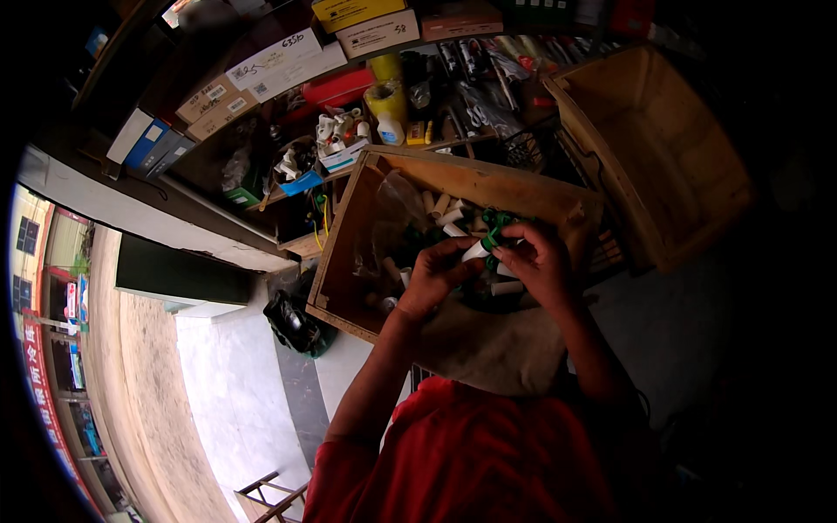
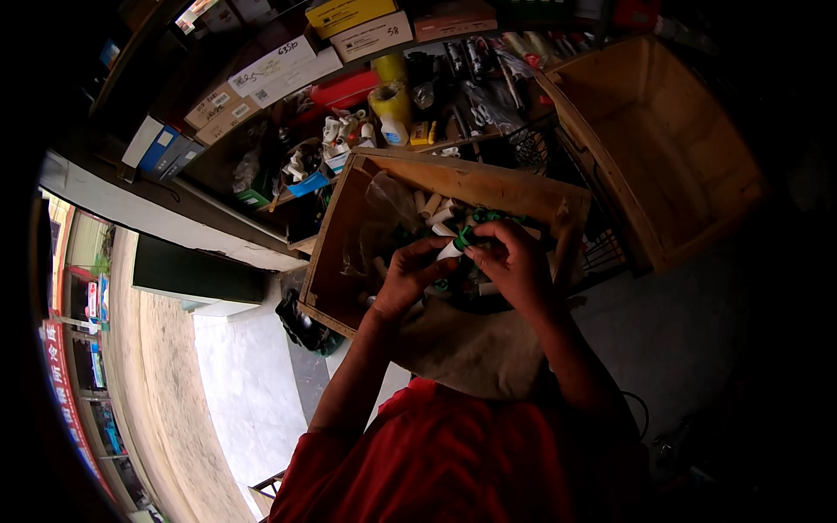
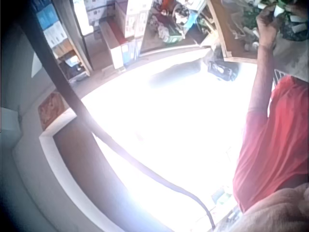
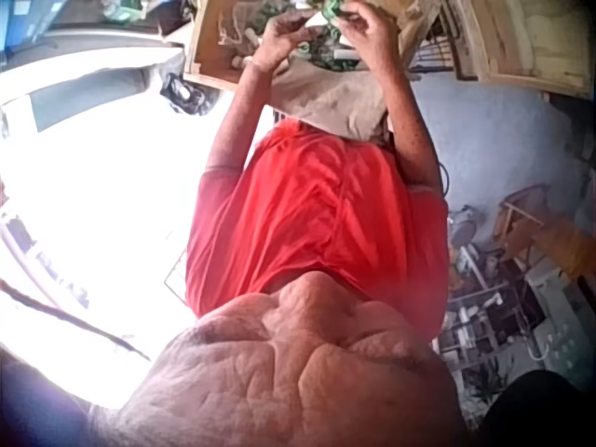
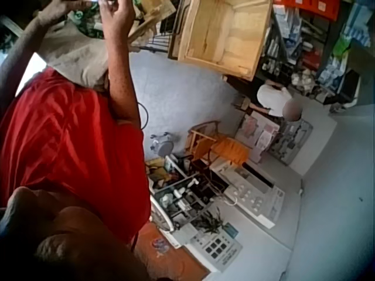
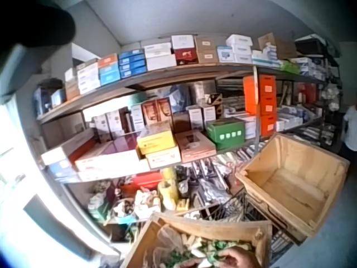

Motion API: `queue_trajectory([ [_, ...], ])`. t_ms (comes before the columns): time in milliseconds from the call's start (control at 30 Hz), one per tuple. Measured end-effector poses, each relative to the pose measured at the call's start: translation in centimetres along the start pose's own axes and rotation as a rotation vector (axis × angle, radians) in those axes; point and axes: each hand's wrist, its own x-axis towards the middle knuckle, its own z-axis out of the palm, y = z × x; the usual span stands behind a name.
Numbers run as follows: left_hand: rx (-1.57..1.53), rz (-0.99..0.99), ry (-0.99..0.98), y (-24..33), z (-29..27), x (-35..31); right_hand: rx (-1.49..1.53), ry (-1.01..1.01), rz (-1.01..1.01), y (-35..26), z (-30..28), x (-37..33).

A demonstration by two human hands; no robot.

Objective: The person repeatedly picks up white cylindrical pipe fittings and green plastic connectors from a wooden crate. They align and press the green connectors onto the white fittings by hand, then place the assembled units back into the crate. The process is repetitive and performed entirely by hand without tools.

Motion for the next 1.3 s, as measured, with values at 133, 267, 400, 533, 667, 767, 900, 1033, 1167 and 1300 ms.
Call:
queue_trajectory([
  [133, -0.012, 0.018, 0.037, -0.2, 0.0, -0.1, -0.027, 0.007, -0.005, -0.2, 0.1, 0.0],
  [267, 0.035, 0.015, 0.043, 0.2, -0.1, 0.0, -0.072, 0.000, -0.014, 0.1, 0.1, 0.2],
  [400, 0.054, 0.034, 0.034, -0.1, -0.4, 0.2, -0.055, 0.016, -0.025, 0.3, 0.2, 0.2],
  [533, 0.044, 0.030, 0.026, -0.1, -0.4, 0.2, -0.022, 0.002, 0.000, 0.6, 0.2, 0.2],
  [667, 0.042, 0.032, 0.026, -0.2, -0.5, 0.3, 0.005, -0.038, 0.004, 0.6, 0.2, 0.1],
  [767, 0.054, 0.036, 0.037, 0.0, -0.4, 0.3, -0.023, -0.047, 0.026, 0.5, 0.1, 0.1],
  [900, 0.043, 0.021, 0.041, 0.0, -0.4, 0.3, -0.008, -0.047, 0.048, 0.4, 0.1, 0.0],
  [1033, 0.045, -0.067, 0.028, 1.3, -0.3, 0.0, -0.175, -0.079, -0.053, 1.2, -0.1, 0.3],
  [1167, -0.027, -0.061, -0.021, 1.6, -0.2, 0.0, -0.179, -0.072, -0.156, 0.7, 0.1, 0.3],
  [1300, -0.088, -0.079, -0.057, 1.5, -0.4, 0.2, -0.193, -0.073, -0.147, 1.2, 0.0, 0.2],
])
